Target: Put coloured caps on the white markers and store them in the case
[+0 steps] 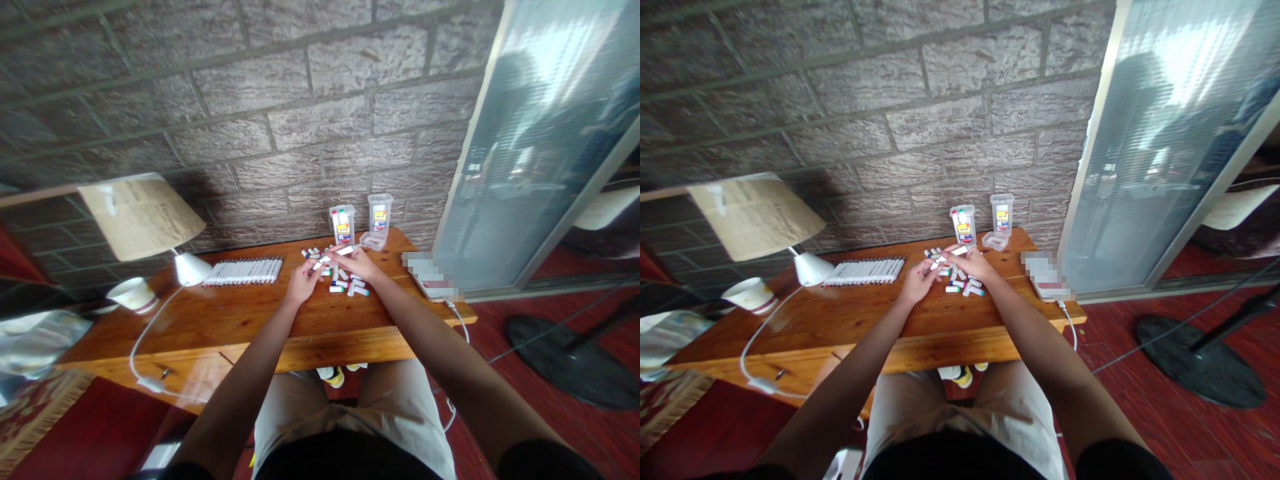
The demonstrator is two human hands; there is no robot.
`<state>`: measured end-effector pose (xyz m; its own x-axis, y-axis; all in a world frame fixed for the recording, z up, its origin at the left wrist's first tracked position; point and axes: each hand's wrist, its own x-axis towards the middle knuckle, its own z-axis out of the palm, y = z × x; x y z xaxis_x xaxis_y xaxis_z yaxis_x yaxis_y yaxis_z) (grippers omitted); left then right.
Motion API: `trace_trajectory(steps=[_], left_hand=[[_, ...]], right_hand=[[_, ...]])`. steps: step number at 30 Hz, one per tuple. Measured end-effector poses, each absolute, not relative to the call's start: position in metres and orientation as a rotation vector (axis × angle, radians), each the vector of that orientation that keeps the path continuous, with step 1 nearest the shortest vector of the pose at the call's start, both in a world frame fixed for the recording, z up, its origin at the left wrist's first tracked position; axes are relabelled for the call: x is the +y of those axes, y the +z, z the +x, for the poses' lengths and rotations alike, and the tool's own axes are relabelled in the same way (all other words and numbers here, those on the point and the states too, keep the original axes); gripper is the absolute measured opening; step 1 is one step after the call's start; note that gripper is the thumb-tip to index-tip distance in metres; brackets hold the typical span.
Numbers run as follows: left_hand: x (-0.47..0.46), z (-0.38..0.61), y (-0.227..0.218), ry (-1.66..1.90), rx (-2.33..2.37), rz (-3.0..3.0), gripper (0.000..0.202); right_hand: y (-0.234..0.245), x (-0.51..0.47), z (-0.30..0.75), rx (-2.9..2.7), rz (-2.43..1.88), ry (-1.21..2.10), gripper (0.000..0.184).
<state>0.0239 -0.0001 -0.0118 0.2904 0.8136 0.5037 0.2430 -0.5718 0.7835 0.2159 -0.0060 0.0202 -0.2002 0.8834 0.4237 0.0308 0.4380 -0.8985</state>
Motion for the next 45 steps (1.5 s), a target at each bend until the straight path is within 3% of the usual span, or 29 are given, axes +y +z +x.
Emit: trace_trajectory(steps=[11, 26, 45], left_hand=[[0.003, 0.024, -0.016, 1.298, 0.949, 1.960, 0.023], [0.001, 0.022, -0.014, 1.290, 0.992, 1.908, 0.025], [0.004, 0.025, -0.017, 1.350, 1.052, 1.996, 0.025]], right_hand=[[0.022, 0.001, 0.223, -1.433, -0.886, 0.854, 0.042], [0.018, -0.003, 0.218, -1.571, -0.815, 1.037, 0.040], [0.018, 0.007, 0.226, -1.230, -1.079, 0.647, 0.056]])
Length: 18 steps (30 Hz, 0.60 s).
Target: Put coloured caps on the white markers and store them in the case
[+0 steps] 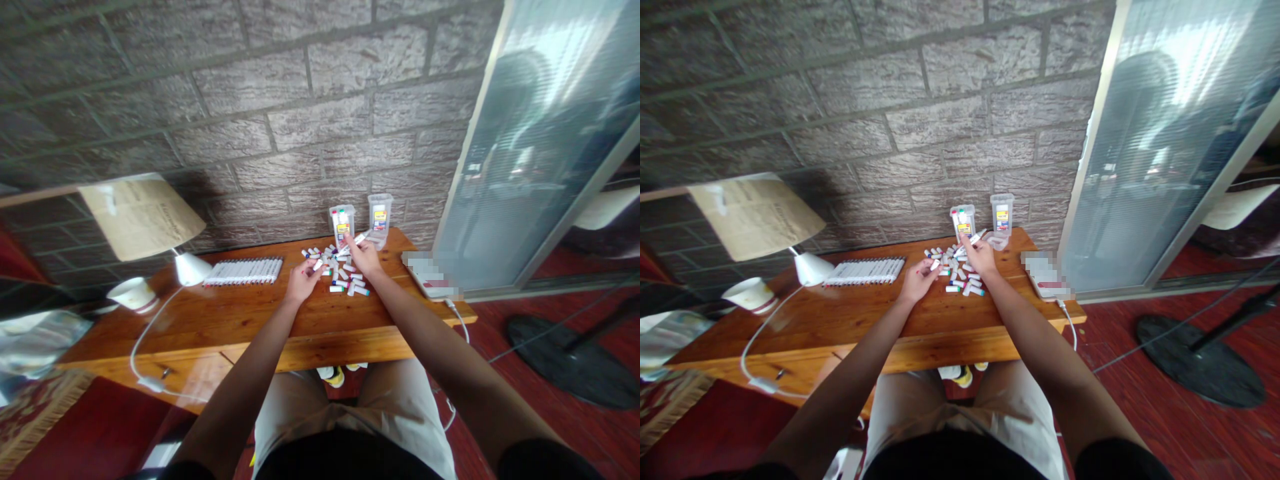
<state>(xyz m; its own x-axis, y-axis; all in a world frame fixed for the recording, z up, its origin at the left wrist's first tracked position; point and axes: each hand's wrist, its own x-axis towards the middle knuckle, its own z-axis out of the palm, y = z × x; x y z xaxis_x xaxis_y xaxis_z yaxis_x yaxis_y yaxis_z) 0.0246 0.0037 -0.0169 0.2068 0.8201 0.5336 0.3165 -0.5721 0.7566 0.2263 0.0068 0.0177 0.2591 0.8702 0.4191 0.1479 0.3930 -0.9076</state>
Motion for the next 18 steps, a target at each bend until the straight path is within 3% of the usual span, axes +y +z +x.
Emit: trace_trajectory(steps=[14, 18], left_hand=[[0.006, 0.021, -0.020, 1.340, 1.112, 2.056, 0.029], [0.006, 0.022, -0.021, 1.341, 1.100, 2.048, 0.028]], right_hand=[[0.008, 0.020, 0.228, -1.289, -1.072, 0.701, 0.052], [0.005, 0.024, 0.227, -1.307, -1.051, 0.704, 0.043]])
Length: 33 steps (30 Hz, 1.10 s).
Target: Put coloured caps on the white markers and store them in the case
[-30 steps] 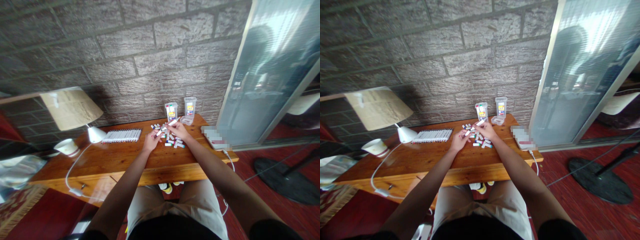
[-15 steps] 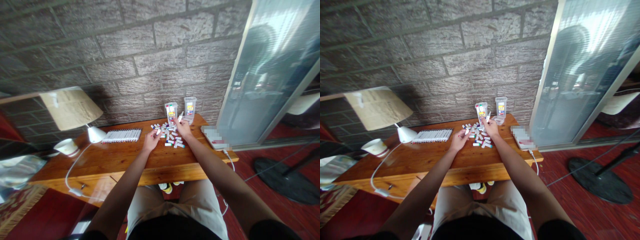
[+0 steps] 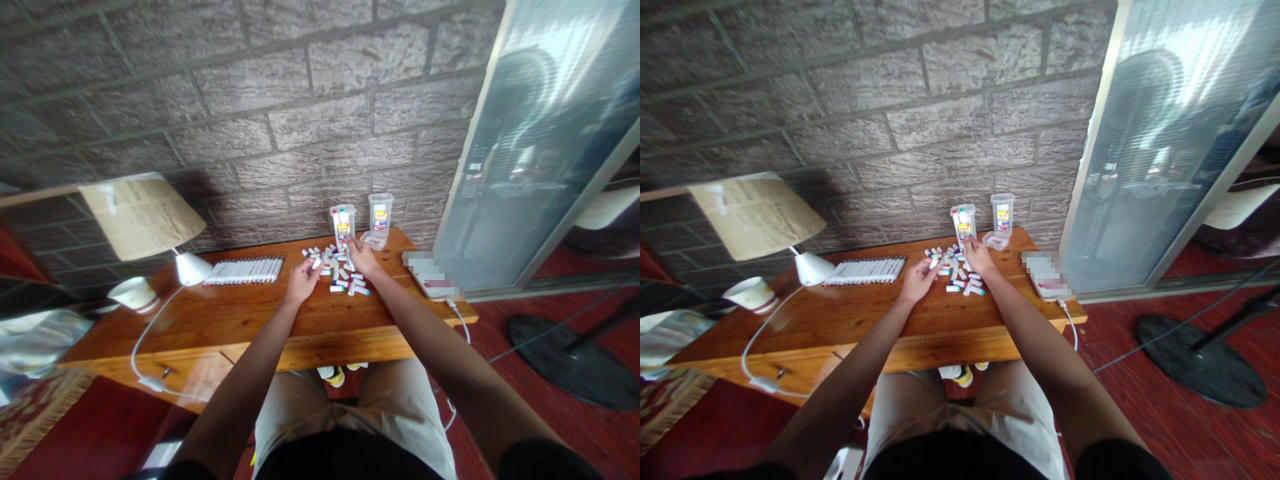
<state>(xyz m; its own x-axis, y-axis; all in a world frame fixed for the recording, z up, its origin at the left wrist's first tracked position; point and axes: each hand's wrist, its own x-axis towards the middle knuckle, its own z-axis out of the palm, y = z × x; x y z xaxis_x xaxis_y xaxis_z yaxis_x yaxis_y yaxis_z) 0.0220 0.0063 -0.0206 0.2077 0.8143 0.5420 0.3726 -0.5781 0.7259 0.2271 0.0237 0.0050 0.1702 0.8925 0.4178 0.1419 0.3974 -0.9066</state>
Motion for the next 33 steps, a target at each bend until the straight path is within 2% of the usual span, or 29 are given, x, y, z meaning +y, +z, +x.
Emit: trace_trajectory(steps=[15, 23, 33], left_hand=[[0.002, 0.023, -0.014, 1.345, 1.107, 2.077, 0.025], [-0.002, 0.023, -0.010, 1.330, 1.116, 2.108, 0.025], [0.000, 0.022, -0.013, 1.249, 1.064, 2.053, 0.028]], right_hand=[[0.020, 0.006, 0.223, -1.299, -0.821, 1.031, 0.050], [0.021, -0.001, 0.217, -1.449, -0.834, 0.994, 0.046], [0.015, 0.001, 0.211, -1.657, -0.714, 0.894, 0.033]])
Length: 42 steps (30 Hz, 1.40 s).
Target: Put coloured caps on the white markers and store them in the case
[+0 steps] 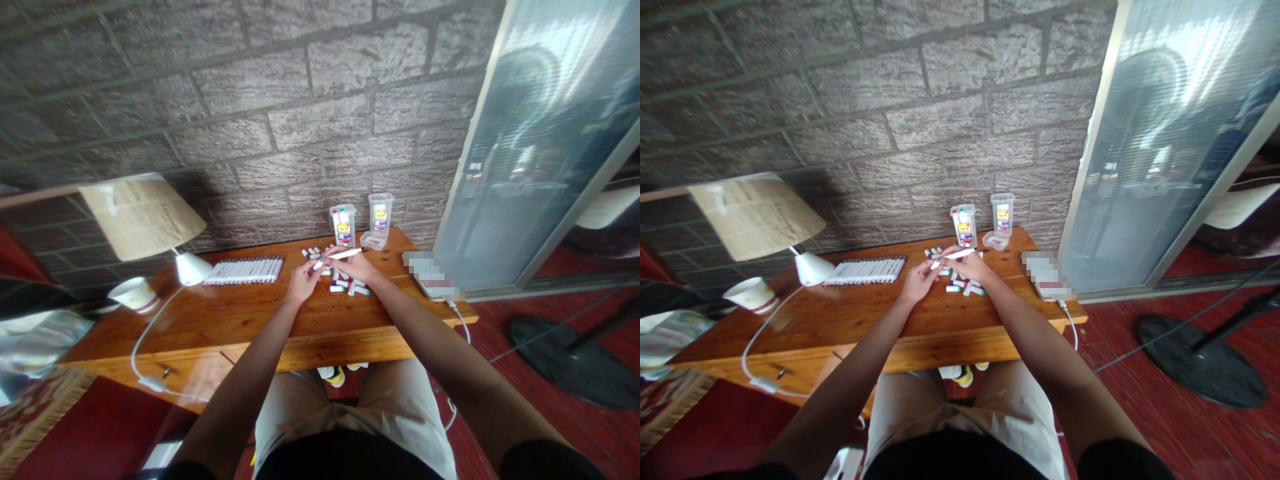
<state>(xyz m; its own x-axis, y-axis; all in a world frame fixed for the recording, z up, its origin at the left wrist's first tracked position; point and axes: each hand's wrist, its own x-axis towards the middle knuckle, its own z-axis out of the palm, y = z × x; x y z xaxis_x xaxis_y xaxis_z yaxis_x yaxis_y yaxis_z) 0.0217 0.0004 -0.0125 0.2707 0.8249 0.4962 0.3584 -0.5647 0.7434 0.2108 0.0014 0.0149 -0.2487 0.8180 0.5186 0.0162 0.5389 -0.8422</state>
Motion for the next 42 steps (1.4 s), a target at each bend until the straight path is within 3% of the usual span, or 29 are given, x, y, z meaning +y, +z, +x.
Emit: trace_trajectory(steps=[20, 35, 42], left_hand=[[-0.003, 0.024, -0.009, 1.264, 1.046, 1.966, 0.034], [0.000, 0.021, -0.012, 1.251, 1.054, 2.011, 0.034], [-0.001, 0.022, -0.011, 1.291, 1.095, 1.989, 0.033]], right_hand=[[0.007, 0.010, 0.219, -1.592, -0.777, 0.652, 0.023], [0.011, 0.002, 0.210, -1.648, -0.706, 0.816, 0.032], [0.009, 0.010, 0.215, -1.496, -0.834, 0.730, 0.037]])
